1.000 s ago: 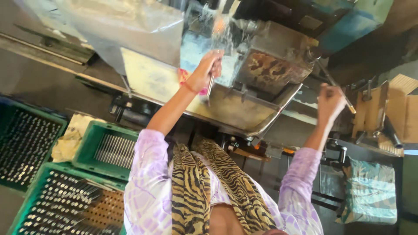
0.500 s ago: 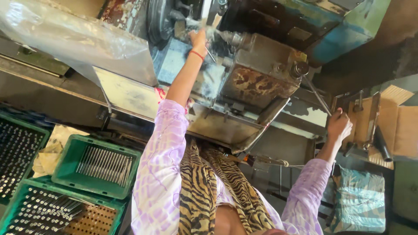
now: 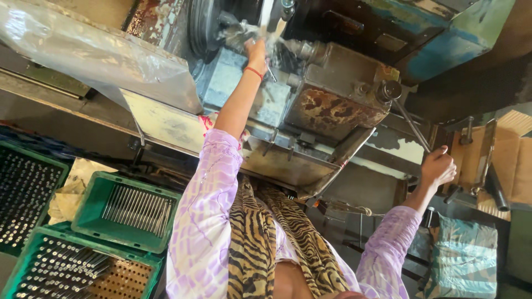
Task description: The person repeatedly picks up small metal rods from a green crate, holds them against a rotating grinding wheel, and places the finished rods into a second green crate. The process is repeated continuously throughout the clip.
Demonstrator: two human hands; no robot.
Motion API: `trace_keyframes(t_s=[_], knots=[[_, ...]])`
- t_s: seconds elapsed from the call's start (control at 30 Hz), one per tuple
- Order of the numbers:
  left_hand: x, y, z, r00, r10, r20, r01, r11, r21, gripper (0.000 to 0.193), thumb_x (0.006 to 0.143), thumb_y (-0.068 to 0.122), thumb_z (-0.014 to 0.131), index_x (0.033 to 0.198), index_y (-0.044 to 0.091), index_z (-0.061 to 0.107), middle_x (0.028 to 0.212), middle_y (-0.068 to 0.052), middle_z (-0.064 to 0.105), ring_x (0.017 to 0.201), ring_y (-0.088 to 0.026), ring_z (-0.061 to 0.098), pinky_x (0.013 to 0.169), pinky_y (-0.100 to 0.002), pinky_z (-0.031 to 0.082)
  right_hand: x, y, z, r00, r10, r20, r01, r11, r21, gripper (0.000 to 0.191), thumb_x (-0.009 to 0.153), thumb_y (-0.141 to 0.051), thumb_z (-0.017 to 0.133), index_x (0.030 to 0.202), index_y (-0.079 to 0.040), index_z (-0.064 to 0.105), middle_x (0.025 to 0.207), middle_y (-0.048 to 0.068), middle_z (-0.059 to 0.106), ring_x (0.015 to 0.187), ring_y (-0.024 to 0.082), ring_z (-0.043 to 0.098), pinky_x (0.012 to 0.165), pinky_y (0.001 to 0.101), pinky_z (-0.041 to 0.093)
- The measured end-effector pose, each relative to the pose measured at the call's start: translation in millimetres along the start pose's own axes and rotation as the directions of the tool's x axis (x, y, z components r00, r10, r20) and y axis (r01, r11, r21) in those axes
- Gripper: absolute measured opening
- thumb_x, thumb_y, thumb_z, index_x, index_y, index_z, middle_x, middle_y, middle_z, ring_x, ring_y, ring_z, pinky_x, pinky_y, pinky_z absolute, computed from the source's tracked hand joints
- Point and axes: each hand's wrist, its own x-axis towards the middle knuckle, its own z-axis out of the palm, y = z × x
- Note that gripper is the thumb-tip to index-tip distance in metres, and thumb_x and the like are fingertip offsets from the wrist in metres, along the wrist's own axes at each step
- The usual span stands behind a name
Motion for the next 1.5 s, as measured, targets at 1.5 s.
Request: trace_keyframes(t_s=[1.5], knots=[[14.1,11.4,-16.1,0.975,0.049,0.218,-0.026,0.994,-0.105,0.035,0.096,0.026,0.055,0.131,0.028,0.048,0.097,-0.002,0.057,0.066,-0.019,0.055,0.055,-0.038,0.045,-4.5,-12.9,-1.1,0.997,0.083,0.000,-0.083,0.996,0.030,0.057,0.112,-0.041,0.053,0.080,0.001,0.075,0.076,0.028,0.068,0.072,0.050,0.066,0.066,0.0605,0.049]])
